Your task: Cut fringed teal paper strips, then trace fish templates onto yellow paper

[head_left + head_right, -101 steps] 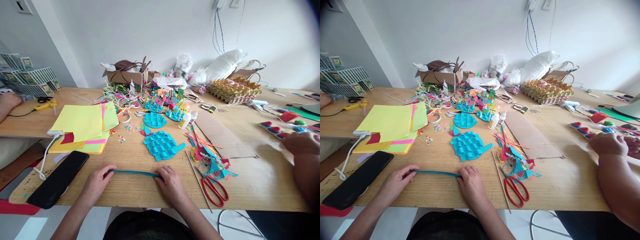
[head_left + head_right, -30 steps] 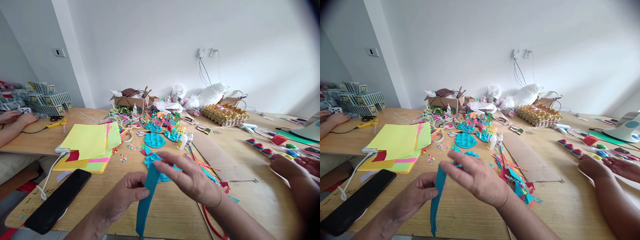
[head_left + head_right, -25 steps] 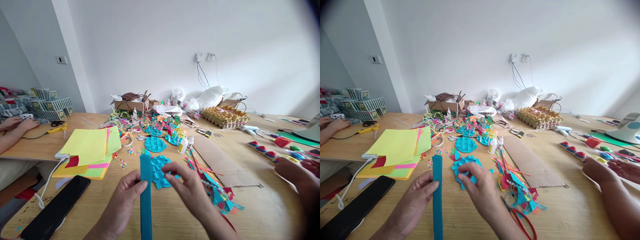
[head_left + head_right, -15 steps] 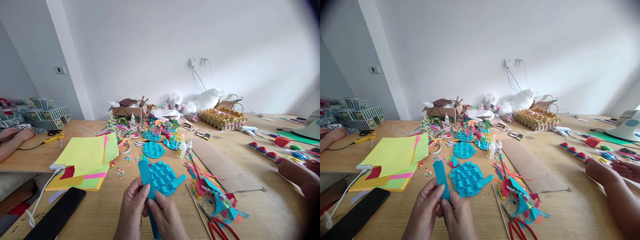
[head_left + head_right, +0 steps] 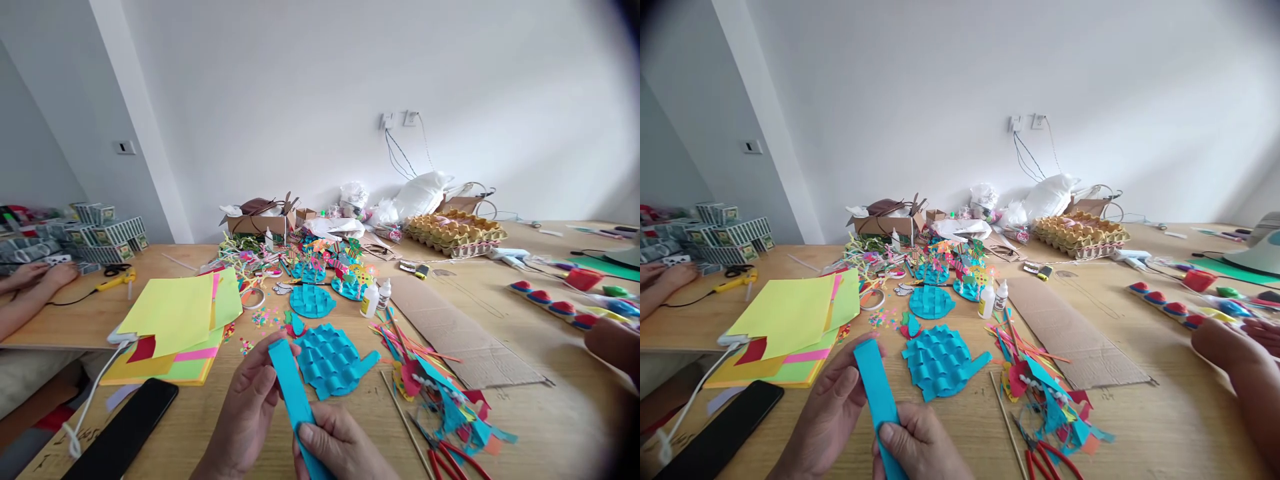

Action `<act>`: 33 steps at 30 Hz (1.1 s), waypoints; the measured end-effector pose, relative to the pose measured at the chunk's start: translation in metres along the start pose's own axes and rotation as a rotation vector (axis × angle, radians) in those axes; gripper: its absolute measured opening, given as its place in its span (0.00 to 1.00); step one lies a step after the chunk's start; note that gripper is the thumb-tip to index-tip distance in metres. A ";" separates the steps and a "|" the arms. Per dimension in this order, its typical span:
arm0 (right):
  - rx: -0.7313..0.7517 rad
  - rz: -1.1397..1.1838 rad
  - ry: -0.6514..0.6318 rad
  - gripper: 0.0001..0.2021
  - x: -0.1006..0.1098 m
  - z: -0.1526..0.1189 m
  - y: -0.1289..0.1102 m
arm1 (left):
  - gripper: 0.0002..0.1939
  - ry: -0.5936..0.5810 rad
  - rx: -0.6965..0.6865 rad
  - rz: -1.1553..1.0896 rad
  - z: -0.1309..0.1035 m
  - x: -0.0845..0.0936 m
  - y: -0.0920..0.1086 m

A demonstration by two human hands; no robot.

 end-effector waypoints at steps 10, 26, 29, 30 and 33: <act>-0.051 -0.002 -0.026 0.25 -0.013 0.000 -0.005 | 0.19 0.011 0.019 -0.141 -0.002 0.007 -0.007; 0.212 -0.485 0.132 0.21 -0.004 0.003 -0.013 | 0.10 0.041 0.039 0.234 -0.011 0.009 -0.010; 0.242 -0.539 0.151 0.17 -0.006 0.002 -0.017 | 0.10 0.062 0.076 0.329 -0.016 0.008 -0.014; 0.258 -0.572 0.163 0.16 -0.008 0.001 -0.019 | 0.11 0.083 0.080 0.356 -0.017 0.009 -0.015; 0.301 -0.673 0.209 0.16 -0.010 -0.003 -0.027 | 0.11 0.154 0.053 0.409 -0.018 0.014 -0.015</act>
Point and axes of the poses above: each hand's wrist, its own z-axis towards the middle knuckle, its own x-axis out of the back of the hand, y = z × x, the point moved 5 cm from there along z, towards the middle knuckle, and after that the axes turned 15 degrees about z, right-handed, at the moved point
